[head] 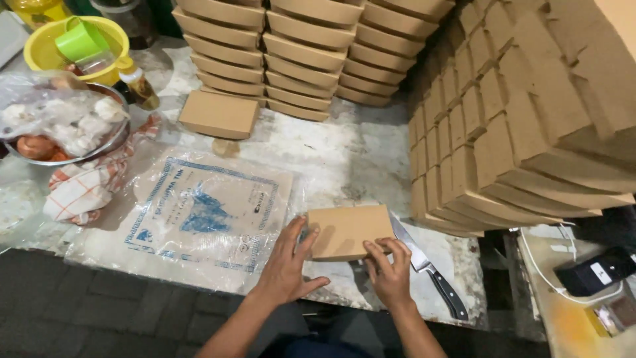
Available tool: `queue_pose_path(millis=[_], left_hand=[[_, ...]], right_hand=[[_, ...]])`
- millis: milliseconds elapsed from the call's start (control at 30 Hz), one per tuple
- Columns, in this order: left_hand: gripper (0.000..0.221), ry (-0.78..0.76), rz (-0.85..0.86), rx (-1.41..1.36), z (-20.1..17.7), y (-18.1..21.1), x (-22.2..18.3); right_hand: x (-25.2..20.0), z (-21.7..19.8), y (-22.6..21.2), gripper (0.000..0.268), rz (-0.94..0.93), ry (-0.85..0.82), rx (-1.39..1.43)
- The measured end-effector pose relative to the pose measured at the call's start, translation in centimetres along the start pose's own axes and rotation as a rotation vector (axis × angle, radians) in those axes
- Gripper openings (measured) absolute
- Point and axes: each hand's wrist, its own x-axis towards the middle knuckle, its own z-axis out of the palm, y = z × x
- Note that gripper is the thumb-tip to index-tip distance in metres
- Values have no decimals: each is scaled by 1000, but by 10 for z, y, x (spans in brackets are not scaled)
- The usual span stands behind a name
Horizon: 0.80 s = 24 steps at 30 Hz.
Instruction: Assembling cardboard boxes and inserting paper liners for food packaging.
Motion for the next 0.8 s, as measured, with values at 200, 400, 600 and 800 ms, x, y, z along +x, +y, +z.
queue_pose_path(millis=[200, 400, 600, 800], left_hand=[[60, -314, 310, 232, 29, 0, 13], [40, -120, 434, 167, 46, -2, 17], [44, -93, 497, 59, 43, -8, 22], [42, -223, 295, -79, 19, -12, 51]], right_hand=[[-40, -13, -6, 44, 135, -9, 14], [-73, -8, 0, 78, 501, 84, 241], [-65, -2, -6, 102, 1000, 124, 757], [-69, 0, -1, 106, 1093, 39, 771]])
